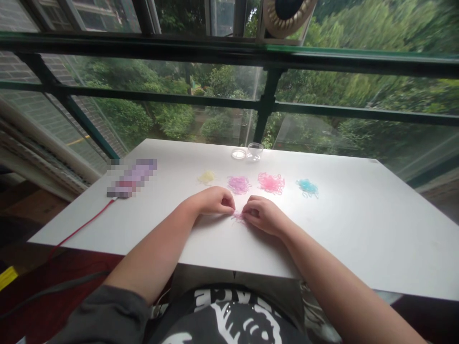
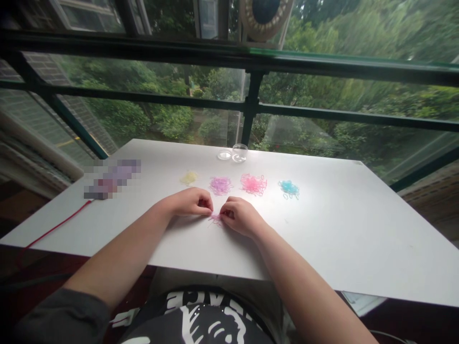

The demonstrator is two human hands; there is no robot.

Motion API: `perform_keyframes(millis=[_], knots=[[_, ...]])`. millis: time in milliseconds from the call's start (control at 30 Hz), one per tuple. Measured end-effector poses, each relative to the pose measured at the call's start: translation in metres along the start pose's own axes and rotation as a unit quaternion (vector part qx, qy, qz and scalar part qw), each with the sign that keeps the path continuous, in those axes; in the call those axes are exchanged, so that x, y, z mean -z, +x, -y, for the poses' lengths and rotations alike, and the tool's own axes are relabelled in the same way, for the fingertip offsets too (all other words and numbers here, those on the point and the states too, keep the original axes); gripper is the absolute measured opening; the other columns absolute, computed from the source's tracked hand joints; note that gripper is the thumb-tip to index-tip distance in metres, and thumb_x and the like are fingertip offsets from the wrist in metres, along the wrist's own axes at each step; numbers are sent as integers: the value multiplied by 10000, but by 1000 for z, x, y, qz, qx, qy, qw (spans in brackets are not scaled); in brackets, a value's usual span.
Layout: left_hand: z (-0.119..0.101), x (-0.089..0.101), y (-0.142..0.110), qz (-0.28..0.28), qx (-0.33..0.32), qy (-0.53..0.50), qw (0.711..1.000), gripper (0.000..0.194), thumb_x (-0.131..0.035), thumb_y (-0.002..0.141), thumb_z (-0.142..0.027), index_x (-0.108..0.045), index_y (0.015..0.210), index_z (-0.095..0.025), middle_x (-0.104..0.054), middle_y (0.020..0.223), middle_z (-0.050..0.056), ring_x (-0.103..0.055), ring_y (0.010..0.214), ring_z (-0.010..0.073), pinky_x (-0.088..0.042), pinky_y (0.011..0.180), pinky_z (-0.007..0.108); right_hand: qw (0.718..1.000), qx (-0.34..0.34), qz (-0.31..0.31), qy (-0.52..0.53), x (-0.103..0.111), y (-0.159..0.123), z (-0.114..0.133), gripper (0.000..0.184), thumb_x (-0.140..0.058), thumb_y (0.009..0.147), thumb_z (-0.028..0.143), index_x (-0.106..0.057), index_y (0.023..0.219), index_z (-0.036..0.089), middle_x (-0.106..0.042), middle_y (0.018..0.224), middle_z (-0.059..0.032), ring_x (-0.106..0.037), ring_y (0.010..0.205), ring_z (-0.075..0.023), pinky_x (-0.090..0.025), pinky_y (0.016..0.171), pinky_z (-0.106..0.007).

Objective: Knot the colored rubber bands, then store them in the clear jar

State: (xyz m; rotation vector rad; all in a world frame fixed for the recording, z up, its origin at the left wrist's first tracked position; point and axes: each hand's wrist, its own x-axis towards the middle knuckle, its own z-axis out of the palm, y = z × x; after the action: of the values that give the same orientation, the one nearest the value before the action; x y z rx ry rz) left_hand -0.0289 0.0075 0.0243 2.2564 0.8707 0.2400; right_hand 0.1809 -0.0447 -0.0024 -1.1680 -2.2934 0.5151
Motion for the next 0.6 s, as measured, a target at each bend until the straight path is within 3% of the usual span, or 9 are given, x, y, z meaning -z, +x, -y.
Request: perform_keyframes(millis=[133,300,467,600], knots=[[1,1,-2,0,7,-7,1000,174,-587,711,-275,-693,794,-165,-667,741,23,-548,651,119,-379,589,199,1000,-8,-11,22,3,-1,3,114,-568,698,87,-622,742,177,-559,745,-9,-484,609,-96,-394,577,-226],[1,-1,-2,-8,12,-20,1000,188,-567,735,-291,-675,832,-170,-663,744,15,-536,638,114,-375,587,206,999,-27,-31,35,2,-4,5,204,-532,699,78,-606,853,190,-517,656,24,-443,567,-93,-363,553,-222],[-3,-6,1,-14,-14,-50,999,200,-579,732,-273,-669,869,-159,-656,750,15,-524,623,101,-380,582,199,998,-35,-41,37,-3,-1,4,72,-594,749,218,-610,809,184,-531,649,19,-441,566,-95,-351,548,-224],[-3,-9,3,-16,-32,-61,997,205,-590,731,-274,-670,877,-154,-647,744,16,-508,606,89,-379,570,193,997,-37,-59,27,-6,1,2,52,-563,773,197,-586,729,180,-505,614,27,-425,557,-93,-330,533,-218]])
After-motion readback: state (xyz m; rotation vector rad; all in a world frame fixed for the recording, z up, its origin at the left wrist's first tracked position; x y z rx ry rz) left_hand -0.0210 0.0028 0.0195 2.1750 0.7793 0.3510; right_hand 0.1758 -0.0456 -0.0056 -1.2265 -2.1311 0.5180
